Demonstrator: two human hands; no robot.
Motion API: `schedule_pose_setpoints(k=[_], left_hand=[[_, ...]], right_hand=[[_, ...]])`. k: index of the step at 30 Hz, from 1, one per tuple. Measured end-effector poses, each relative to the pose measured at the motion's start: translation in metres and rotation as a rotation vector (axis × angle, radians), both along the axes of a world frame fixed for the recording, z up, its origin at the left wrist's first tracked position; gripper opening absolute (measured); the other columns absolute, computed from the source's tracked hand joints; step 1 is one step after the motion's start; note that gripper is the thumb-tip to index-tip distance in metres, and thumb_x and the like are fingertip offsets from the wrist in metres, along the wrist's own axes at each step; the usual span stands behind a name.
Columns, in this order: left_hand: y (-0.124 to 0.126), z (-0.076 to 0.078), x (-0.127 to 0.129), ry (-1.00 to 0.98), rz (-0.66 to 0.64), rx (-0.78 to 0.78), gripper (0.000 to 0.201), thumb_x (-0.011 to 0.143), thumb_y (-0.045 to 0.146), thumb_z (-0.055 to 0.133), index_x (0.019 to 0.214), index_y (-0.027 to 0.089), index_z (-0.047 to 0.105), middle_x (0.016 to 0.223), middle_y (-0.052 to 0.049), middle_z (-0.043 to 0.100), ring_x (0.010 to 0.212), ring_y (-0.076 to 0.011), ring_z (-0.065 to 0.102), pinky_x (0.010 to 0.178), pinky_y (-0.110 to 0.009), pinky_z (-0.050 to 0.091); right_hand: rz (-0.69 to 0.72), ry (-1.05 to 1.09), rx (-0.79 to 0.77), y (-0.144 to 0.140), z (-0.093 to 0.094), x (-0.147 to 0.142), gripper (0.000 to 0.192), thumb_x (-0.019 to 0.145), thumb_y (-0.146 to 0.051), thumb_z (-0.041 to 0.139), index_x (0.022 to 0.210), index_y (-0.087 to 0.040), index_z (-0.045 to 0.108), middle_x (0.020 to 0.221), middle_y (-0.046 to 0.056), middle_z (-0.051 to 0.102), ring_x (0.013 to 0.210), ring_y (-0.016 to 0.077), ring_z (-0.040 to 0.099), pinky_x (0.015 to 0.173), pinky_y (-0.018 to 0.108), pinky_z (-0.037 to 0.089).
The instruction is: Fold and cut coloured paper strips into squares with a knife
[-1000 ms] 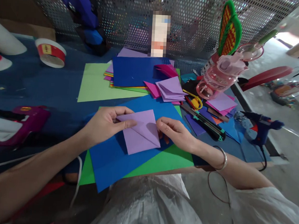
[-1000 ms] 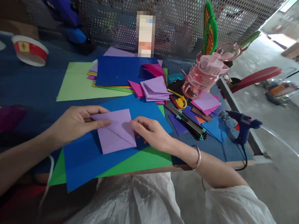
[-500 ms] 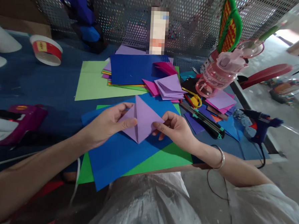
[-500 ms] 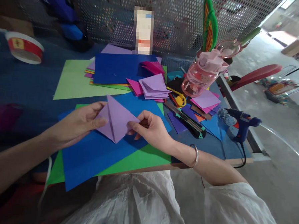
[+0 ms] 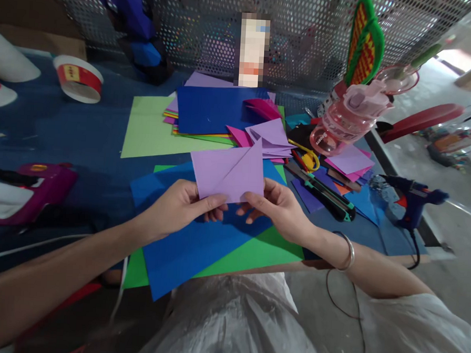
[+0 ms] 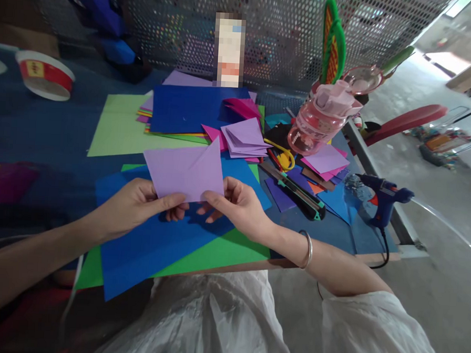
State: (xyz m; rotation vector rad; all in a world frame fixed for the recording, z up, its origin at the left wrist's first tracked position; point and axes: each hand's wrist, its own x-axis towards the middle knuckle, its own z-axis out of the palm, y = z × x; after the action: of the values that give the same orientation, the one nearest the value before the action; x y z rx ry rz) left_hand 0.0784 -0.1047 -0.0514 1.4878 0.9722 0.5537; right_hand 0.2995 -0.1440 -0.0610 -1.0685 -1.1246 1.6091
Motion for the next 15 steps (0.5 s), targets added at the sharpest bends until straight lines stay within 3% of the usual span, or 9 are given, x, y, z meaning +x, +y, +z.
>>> schedule_pose_setpoints(k=[4, 7, 12, 15], left_hand=[[-0.003, -0.003, -0.001, 0.067, -0.077, 0.039, 0.041, 0.082, 0.057, 0.078, 0.066, 0.02, 0.075, 0.06, -0.003, 0.074, 0.054, -0.0147, 0.066, 0.055, -0.025, 0.056], [-0.002, -0.005, -0.003, 0.092, -0.101, 0.034, 0.036, 0.083, 0.052, 0.076, 0.065, 0.021, 0.075, 0.059, -0.003, 0.073, 0.053, -0.0147, 0.066, 0.055, -0.024, 0.056], [0.005, -0.008, -0.009, 0.122, -0.07, 0.03, 0.04, 0.081, 0.057, 0.076, 0.068, 0.019, 0.077, 0.062, -0.005, 0.076, 0.053, -0.0159, 0.067, 0.053, -0.025, 0.056], [0.008, -0.01, -0.01, 0.122, -0.079, 0.002, 0.042, 0.078, 0.061, 0.077, 0.071, 0.02, 0.079, 0.063, -0.005, 0.076, 0.054, -0.0172, 0.068, 0.054, -0.026, 0.056]], right_hand=[[0.134, -0.121, -0.06, -0.002, 0.001, -0.002, 0.05, 0.074, -0.064, 0.087, 0.078, -0.018, 0.069, 0.064, -0.002, 0.067, 0.052, 0.0105, 0.061, 0.05, 0.024, 0.055], [0.138, -0.198, -0.062, -0.001, 0.001, 0.0, 0.053, 0.072, -0.068, 0.087, 0.073, -0.017, 0.068, 0.061, -0.001, 0.065, 0.051, 0.01, 0.058, 0.049, 0.024, 0.052], [0.037, -0.231, 0.119, 0.003, 0.003, 0.006, 0.059, 0.079, -0.078, 0.074, 0.074, -0.02, 0.064, 0.067, -0.003, 0.062, 0.055, 0.0096, 0.057, 0.052, 0.024, 0.049], [-0.005, -0.307, 0.243, 0.003, 0.002, 0.008, 0.056, 0.087, -0.072, 0.069, 0.065, -0.021, 0.055, 0.06, -0.004, 0.053, 0.057, 0.0098, 0.052, 0.053, 0.024, 0.043]])
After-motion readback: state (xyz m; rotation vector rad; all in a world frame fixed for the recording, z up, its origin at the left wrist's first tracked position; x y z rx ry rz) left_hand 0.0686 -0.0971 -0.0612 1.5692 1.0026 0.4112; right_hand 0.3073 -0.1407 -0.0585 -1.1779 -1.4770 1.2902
